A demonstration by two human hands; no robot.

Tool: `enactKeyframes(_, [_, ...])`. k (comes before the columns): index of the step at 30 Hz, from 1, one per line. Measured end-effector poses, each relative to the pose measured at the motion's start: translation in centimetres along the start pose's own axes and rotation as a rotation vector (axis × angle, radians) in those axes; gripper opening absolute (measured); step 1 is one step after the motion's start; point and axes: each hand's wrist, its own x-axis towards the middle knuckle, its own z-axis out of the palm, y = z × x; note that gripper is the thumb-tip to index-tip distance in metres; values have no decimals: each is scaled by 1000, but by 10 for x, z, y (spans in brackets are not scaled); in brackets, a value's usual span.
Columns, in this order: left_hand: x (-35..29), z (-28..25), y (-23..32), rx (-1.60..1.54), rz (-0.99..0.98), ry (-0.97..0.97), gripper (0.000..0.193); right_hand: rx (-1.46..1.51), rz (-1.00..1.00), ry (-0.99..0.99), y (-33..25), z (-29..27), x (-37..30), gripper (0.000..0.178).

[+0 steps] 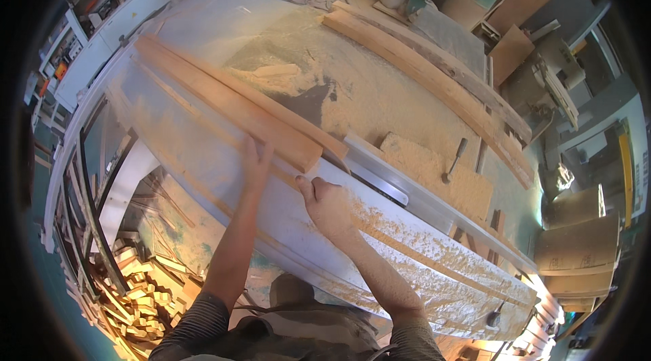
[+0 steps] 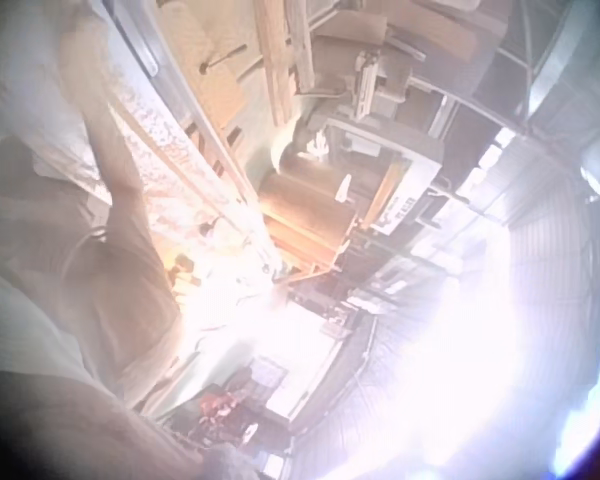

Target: The person selects wooden planks from a pile and uses a table saw to cut them into smaller pieces. They handle each plank individually, positioning it on the saw and guiding it through the blade.

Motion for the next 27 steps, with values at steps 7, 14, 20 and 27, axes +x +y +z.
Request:
enactKeyframes(7, [-31, -102, -35, 465, 162, -57, 37, -248, -343, 74, -76, -29, 133, 32])
enactKeyframes(14, [-19, -134, -33, 526, 131, 24, 30, -462, -352, -261, -107, 79, 263, 36])
enactKeyframes(20, [-9, -148, -33, 471, 82, 0, 33, -624, -360, -354, -96, 141, 313, 47])
enactKeyframes(27, [4, -160, -42, 443, 48, 7, 35, -763, -335, -475, -148, 146, 322, 36])
